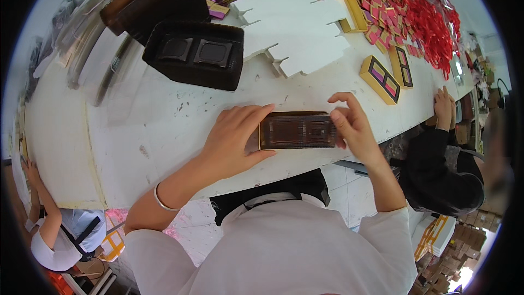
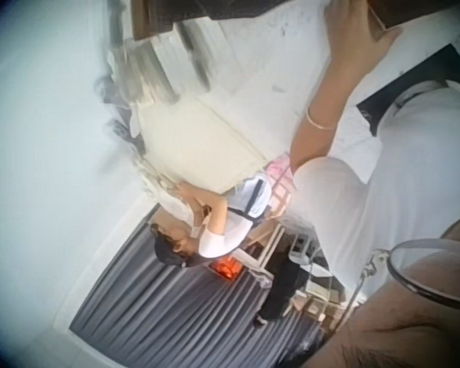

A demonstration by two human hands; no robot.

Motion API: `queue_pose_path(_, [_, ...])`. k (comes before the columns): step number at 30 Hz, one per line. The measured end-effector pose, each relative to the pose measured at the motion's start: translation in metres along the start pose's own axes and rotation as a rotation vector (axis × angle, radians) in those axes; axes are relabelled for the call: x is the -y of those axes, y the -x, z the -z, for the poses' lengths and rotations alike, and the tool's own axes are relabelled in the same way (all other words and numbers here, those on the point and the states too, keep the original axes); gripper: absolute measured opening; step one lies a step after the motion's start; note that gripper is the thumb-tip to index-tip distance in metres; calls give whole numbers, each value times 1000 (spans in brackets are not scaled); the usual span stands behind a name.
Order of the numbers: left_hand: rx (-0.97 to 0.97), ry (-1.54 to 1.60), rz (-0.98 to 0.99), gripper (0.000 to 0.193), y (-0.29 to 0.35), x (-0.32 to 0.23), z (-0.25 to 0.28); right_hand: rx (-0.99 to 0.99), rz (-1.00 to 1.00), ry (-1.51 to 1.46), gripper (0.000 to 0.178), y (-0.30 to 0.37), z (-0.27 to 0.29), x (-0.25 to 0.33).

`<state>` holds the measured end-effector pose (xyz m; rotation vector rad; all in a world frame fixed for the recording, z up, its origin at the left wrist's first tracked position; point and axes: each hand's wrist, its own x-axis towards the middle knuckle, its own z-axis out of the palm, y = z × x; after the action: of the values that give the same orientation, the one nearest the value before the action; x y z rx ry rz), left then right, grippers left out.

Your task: The person folds flat cardboard pieces into small rectangular boxes, inserts black plastic trays, and places colorful wrapped items into the trays. The person repeats this sequence multiple times, stacking completed boxes on the table.

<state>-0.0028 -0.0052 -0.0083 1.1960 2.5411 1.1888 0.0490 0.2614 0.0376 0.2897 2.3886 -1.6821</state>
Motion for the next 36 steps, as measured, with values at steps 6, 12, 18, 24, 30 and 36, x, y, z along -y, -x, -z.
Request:
queue_pose_path(6, [28,-5,15,76,2,2,2,262,668,664,58,5,20,13])
queue_pose_path(12, [49,74,21,83,1,5,4,238,956,780,47,-1,20,-15])
queue_pose_path(18, [96,217,162,84,-2,0,11,303,899,768,45,-2,16,-3])
queue_pose_path(24, [89,83,47,77,-5,1,13,420,982,1050,38,2,21,23])
queue_pose_path(30, [157,133,63,72,-12,4,16,397,1439,1319,26,-15,26,16])
queue_pose_path(36, [133,160,56,70,-10,7,17,449,1670,1376,13,-23,19,23])
